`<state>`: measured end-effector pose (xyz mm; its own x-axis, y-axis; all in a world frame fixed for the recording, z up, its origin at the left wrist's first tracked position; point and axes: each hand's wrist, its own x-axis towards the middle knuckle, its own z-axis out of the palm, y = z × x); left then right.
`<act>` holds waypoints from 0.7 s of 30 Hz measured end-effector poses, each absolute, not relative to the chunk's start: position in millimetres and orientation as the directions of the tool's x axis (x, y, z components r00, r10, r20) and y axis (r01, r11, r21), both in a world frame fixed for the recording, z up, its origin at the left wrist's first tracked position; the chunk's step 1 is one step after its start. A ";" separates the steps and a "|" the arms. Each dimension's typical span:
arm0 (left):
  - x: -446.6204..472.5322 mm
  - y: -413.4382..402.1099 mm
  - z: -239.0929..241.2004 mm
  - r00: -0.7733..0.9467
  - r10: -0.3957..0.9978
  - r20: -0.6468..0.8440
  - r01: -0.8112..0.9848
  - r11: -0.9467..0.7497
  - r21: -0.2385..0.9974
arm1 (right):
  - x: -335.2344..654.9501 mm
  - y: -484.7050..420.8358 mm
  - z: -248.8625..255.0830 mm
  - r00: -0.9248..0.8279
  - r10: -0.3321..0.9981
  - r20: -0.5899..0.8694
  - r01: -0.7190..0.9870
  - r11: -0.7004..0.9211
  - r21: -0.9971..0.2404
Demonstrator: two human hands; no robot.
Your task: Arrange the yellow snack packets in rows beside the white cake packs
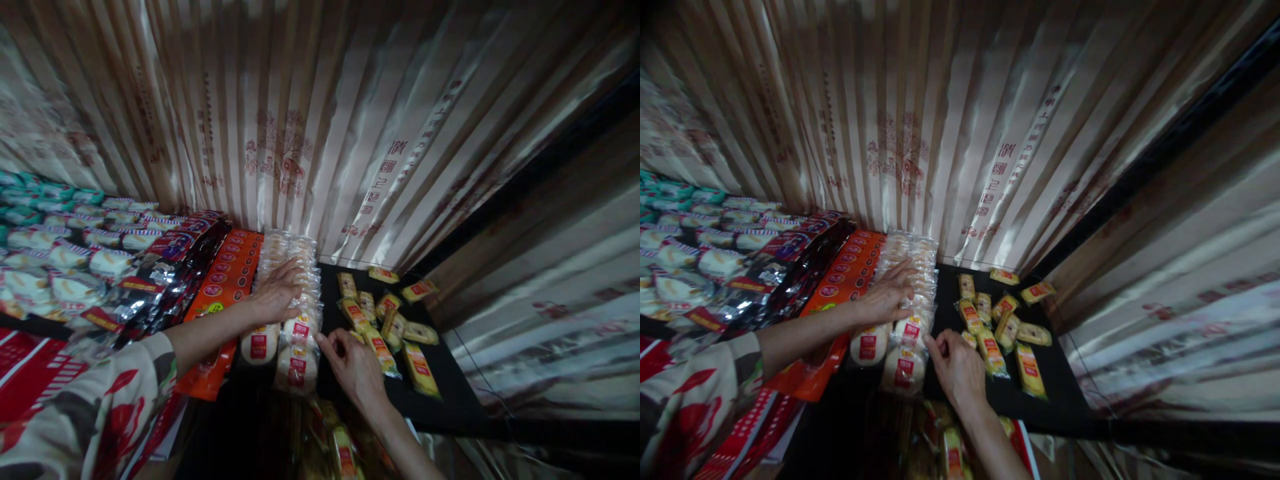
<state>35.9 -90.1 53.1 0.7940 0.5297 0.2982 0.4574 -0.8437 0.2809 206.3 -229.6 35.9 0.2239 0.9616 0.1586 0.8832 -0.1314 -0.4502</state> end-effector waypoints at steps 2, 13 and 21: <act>35.4 -90.7 51.7 0.790 0.533 0.302 0.460 -0.842 0.282 | 203.5 -238.6 35.9 0.182 0.982 0.046 0.889 -0.144 -0.435; 35.7 -94.6 52.8 0.782 0.545 0.302 0.475 -0.835 0.277 | 197.0 -240.5 16.1 0.214 0.975 0.052 0.778 -0.138 -0.613; 31.2 -117.4 59.7 0.686 0.601 0.411 0.495 -0.799 0.342 | 195.0 -236.4 15.8 0.249 0.950 0.189 0.802 -0.093 -0.590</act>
<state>31.2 -117.4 59.7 0.6857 0.6008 0.4109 0.4948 -0.7988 0.3422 195.0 -236.4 15.8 0.2493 0.9499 0.1885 0.8017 -0.0933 -0.5904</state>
